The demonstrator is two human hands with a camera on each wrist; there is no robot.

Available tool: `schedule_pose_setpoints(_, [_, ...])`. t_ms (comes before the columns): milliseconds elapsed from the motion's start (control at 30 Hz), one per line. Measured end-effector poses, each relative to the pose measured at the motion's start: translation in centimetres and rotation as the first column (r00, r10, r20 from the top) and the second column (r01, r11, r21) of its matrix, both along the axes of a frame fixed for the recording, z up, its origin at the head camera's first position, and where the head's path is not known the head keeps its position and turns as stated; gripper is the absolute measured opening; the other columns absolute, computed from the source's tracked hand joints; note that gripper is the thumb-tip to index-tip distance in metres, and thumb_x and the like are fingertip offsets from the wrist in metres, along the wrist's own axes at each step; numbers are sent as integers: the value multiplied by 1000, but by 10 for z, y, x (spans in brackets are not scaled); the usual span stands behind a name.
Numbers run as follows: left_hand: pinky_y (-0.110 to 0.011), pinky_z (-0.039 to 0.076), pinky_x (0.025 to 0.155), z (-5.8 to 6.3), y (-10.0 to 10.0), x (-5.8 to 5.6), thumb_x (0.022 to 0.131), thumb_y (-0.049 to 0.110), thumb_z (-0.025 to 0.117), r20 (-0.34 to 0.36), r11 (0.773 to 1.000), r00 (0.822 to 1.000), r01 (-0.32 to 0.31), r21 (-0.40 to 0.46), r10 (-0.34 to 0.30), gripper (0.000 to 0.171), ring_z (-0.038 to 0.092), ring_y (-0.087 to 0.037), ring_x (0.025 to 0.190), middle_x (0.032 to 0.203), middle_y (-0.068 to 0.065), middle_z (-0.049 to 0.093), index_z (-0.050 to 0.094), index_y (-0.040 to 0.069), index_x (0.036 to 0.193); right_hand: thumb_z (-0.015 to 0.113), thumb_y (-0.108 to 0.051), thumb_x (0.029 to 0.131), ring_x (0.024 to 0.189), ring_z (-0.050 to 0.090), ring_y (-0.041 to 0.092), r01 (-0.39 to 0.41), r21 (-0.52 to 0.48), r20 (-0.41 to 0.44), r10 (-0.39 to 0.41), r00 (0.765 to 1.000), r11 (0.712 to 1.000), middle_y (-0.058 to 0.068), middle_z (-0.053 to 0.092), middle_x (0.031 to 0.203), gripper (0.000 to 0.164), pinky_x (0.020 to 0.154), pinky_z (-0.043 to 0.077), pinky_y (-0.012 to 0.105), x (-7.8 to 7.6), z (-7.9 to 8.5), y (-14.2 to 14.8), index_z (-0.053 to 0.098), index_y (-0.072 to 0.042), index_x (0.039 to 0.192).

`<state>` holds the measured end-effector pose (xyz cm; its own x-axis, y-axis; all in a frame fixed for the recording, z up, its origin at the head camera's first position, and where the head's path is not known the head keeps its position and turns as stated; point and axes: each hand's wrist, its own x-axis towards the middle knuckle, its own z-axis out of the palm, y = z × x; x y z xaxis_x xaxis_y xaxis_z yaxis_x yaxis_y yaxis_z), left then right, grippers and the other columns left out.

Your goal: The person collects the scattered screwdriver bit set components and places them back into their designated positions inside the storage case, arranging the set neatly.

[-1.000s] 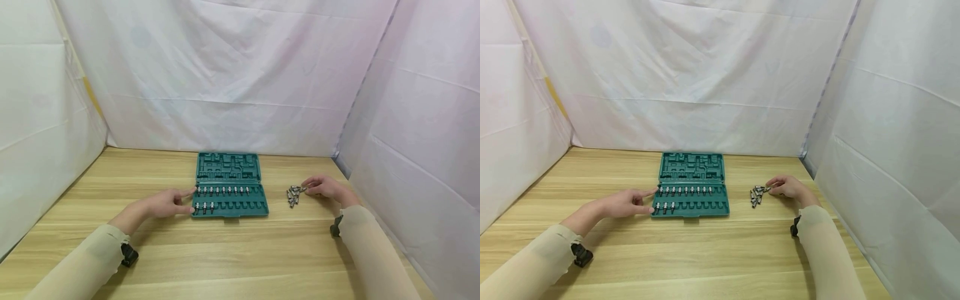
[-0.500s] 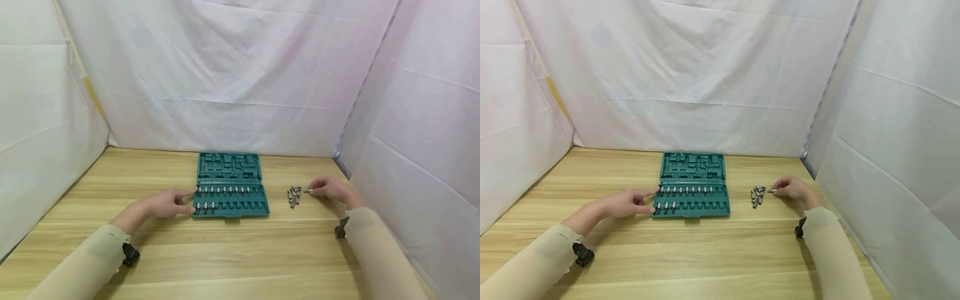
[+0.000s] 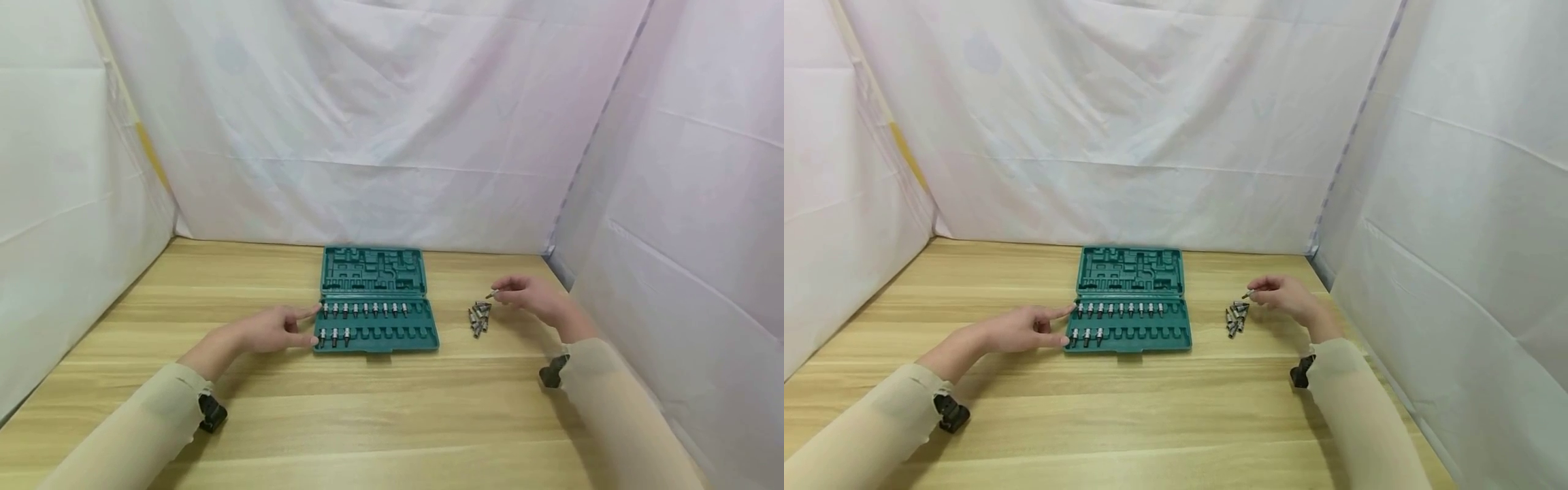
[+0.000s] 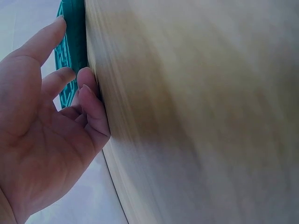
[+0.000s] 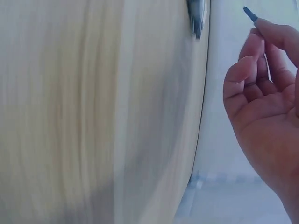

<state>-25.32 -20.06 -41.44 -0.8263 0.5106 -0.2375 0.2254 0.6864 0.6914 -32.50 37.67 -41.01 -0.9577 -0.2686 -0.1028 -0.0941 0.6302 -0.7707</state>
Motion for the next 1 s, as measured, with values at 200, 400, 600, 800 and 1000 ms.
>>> schedule_pose_setpoints(200, [-29, 41, 62, -3, 0, 1, 104, 42, 77, 4, 1000, 1000, 1, 10, -1, 85, 44, -17, 72, 83, -3, 52, 33, 21, 174, 75, -29, 106, 107, 69, 30, -48, -52, -7, 47, 999, 998, 14, 74, 127, 43, 93, 58, 42, 1, 0, -38, 69, -1, 138])
schedule_pose_setpoints(400, [-29, 40, 62, -3, 0, 0, 104, 42, 76, 2, 1000, 1000, -4, 7, 4, 85, 43, -17, 71, 82, -3, 51, 33, 22, 174, 71, -24, 108, 113, 74, 32, -108, -155, 33, 114, 993, 982, 14, 75, 136, 29, 89, 59, 44, 2, -1, -71, 71, -6, 131])
schedule_pose_setpoints(600, [-29, 39, 62, -1, 0, -1, 105, 42, 76, 0, 1000, 1000, 3, 2, -3, 84, 42, -17, 70, 80, -2, 50, 33, 21, 174, 60, -21, 114, 112, 73, 26, -128, -203, 25, 136, 990, 971, 24, 69, 138, 43, 89, 60, 42, 0, -3, -93, 57, 1, 151])
schedule_pose_setpoints(800, [-29, 39, 62, 0, 1, -1, 105, 41, 76, -4, 1000, 1000, 6, 2, -6, 84, 42, -17, 70, 80, -1, 50, 32, 20, 174, 64, -19, 113, 112, 76, 30, -132, -284, 18, 143, 990, 950, 34, 65, 134, 48, 95, 64, 36, 1, -4, -107, 51, 3, 154])
schedule_pose_setpoints(1000, [-29, 39, 62, 1, 1, 0, 105, 41, 76, 2, 1000, 1000, 2, 1, -2, 84, 42, -17, 70, 80, -2, 51, 32, 20, 174, 64, -9, 111, 111, 79, 26, -126, -352, 41, 149, 988, 928, 31, 67, 130, 43, 97, 64, 35, 0, -6, -116, 54, 6, 150])
